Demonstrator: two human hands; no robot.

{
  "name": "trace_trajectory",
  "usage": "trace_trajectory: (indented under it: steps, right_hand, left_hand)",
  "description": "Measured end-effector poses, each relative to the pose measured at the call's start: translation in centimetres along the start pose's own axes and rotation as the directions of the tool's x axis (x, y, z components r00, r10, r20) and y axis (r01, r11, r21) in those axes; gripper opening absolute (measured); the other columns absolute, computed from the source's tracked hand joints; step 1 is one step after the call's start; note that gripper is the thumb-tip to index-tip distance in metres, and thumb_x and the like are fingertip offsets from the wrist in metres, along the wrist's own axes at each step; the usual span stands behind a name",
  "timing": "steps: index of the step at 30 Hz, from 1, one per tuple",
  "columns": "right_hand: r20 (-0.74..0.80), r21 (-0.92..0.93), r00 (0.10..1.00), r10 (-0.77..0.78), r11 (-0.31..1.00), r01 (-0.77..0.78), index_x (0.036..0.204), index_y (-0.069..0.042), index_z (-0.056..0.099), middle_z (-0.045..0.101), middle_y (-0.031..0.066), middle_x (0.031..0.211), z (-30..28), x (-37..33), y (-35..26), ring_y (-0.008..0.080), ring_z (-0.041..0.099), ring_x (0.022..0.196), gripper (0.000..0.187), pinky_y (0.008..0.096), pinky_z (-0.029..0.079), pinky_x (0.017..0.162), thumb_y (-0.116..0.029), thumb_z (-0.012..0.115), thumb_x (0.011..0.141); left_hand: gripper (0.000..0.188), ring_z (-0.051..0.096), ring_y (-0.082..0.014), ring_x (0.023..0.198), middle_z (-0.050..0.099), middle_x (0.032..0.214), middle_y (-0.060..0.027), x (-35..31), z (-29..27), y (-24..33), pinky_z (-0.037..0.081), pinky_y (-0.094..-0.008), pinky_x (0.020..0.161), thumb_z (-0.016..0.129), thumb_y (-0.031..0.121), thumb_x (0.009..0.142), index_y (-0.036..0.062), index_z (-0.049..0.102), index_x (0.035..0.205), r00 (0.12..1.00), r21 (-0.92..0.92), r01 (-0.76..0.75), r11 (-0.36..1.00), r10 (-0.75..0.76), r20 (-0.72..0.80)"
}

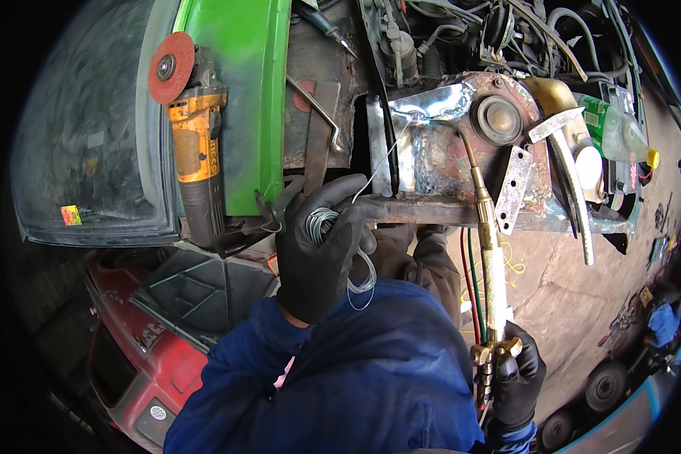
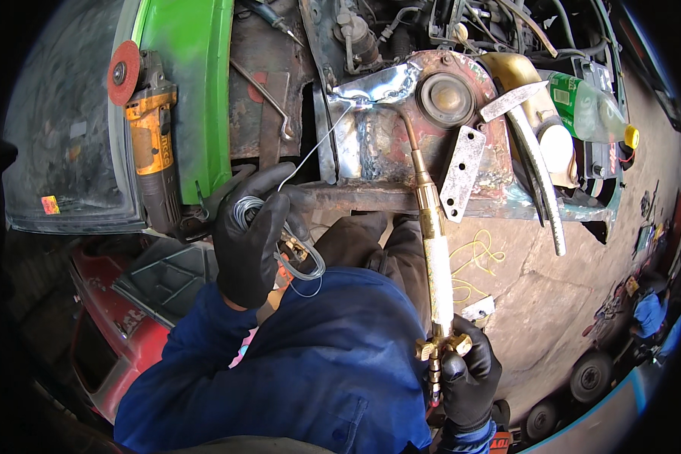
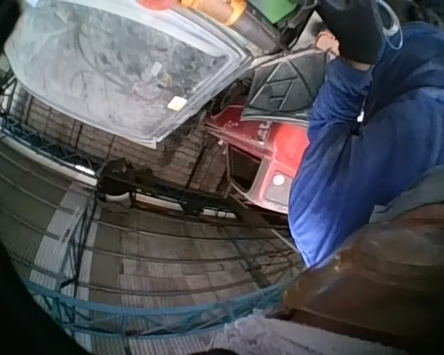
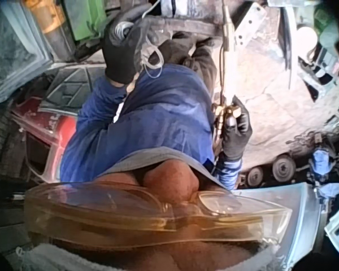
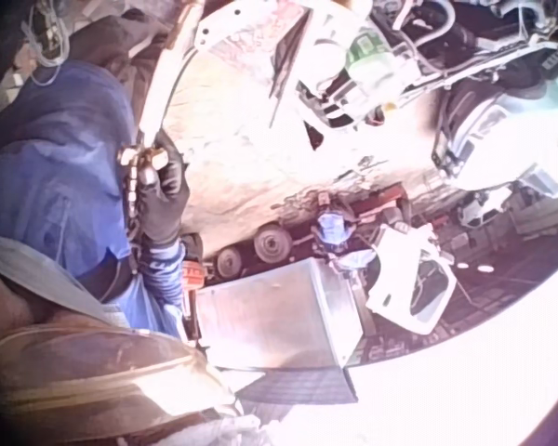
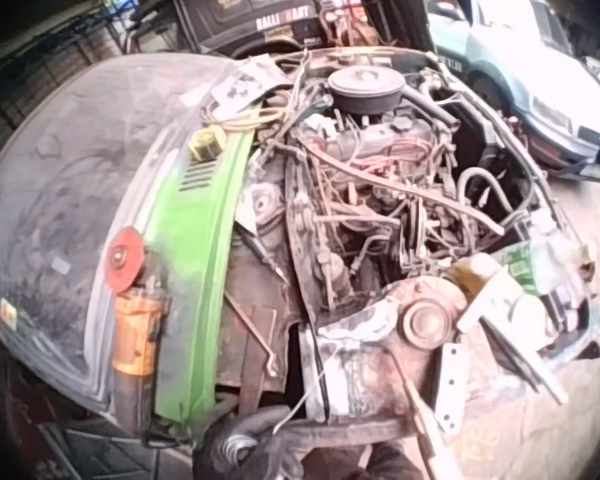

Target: The person uses a welding torch to heat and join metal pieces on a vehicle frame. They repeatedly apply heat, feed welding wire, and inspect the joint area while working in a cluttered garage.

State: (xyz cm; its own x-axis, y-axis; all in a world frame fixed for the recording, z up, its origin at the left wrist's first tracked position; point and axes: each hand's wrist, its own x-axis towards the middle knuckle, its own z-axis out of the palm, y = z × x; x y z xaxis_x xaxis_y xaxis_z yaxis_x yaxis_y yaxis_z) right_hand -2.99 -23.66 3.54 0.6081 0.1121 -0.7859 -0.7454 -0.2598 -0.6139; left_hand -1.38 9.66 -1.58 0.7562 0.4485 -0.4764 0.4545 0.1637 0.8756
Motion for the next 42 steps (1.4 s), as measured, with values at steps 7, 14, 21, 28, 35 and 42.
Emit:
trace_trajectory:
  steps: [7,14,21,28,35,42]
  right_hand:
    - [-0.025,-0.034,0.999,-0.041,0.999,0.040,0.141,0.006,0.064,0.079,0.0132,0.110,0.9,0.4,0.2,0.0172,0.076,0.095,0.088,0.0321,0.061,0.086,-0.066,0.079,0.095]
    - [0.001,0.022,1.000,-0.008,1.000,0.008,0.143,0.007,0.063,0.080,0.0151,0.108,1.2,0.8,-0.4,0.0199,0.077,0.100,0.082,0.0339,0.062,0.090,-0.061,0.079,0.098]
    - [0.000,-0.009,0.999,-0.040,0.999,0.040,0.143,0.008,0.062,0.078,0.0164,0.112,1.1,1.0,0.0,0.0214,0.077,0.102,0.082,0.0368,0.062,0.092,-0.060,0.079,0.099]
    - [0.003,-0.012,0.999,-0.035,0.999,0.035,0.143,0.008,0.062,0.078,0.0168,0.113,1.0,1.0,0.0,0.0218,0.077,0.101,0.076,0.0374,0.062,0.092,-0.054,0.079,0.102]
    - [0.001,-0.002,0.997,-0.075,0.997,0.075,0.145,0.009,0.060,0.078,0.0175,0.113,1.4,1.1,0.2,0.0228,0.077,0.103,0.077,0.0368,0.062,0.092,-0.053,0.078,0.103]
    - [-0.008,-0.018,0.998,-0.069,0.997,0.068,0.145,0.009,0.060,0.077,0.0166,0.114,1.4,1.1,0.5,0.0222,0.077,0.100,0.080,0.0363,0.062,0.091,-0.055,0.078,0.101]
  left_hand:
    - [0.038,0.068,-0.0085,0.077,0.078,0.101,-0.0103,0.0,0.7,0.0,0.056,-0.0244,0.069,0.067,0.007,0.106,-0.0048,0.066,0.141,1.000,0.031,-0.020,0.999,0.020,-0.007]
    - [0.039,0.065,-0.0069,0.077,0.075,0.093,-0.0058,-0.6,1.4,-0.3,0.055,-0.0249,0.072,0.069,0.006,0.105,-0.0016,0.067,0.143,0.999,0.072,-0.028,0.997,0.031,-0.042]
    - [0.038,0.066,-0.0070,0.080,0.076,0.097,-0.0063,-0.7,1.7,-0.4,0.055,-0.0253,0.071,0.068,0.004,0.105,-0.0005,0.067,0.143,1.000,0.044,0.006,0.999,-0.004,-0.028]
    - [0.036,0.069,-0.0130,0.077,0.079,0.101,-0.0144,-0.7,2.3,-0.2,0.056,-0.0307,0.072,0.059,0.002,0.104,-0.0039,0.068,0.139,0.996,0.170,-0.060,0.984,0.071,-0.061]
    - [0.034,0.070,-0.0123,0.080,0.080,0.104,-0.0137,-0.7,2.1,-0.3,0.057,-0.0290,0.074,0.059,0.005,0.107,-0.0071,0.067,0.138,0.990,0.248,-0.107,0.963,0.127,-0.066]
    - [0.034,0.072,-0.0151,0.090,0.079,0.111,-0.0146,-0.5,1.7,-1.4,0.058,-0.0301,0.080,0.065,0.005,0.106,-0.0066,0.069,0.137,0.975,0.322,-0.187,0.928,0.215,-0.054]
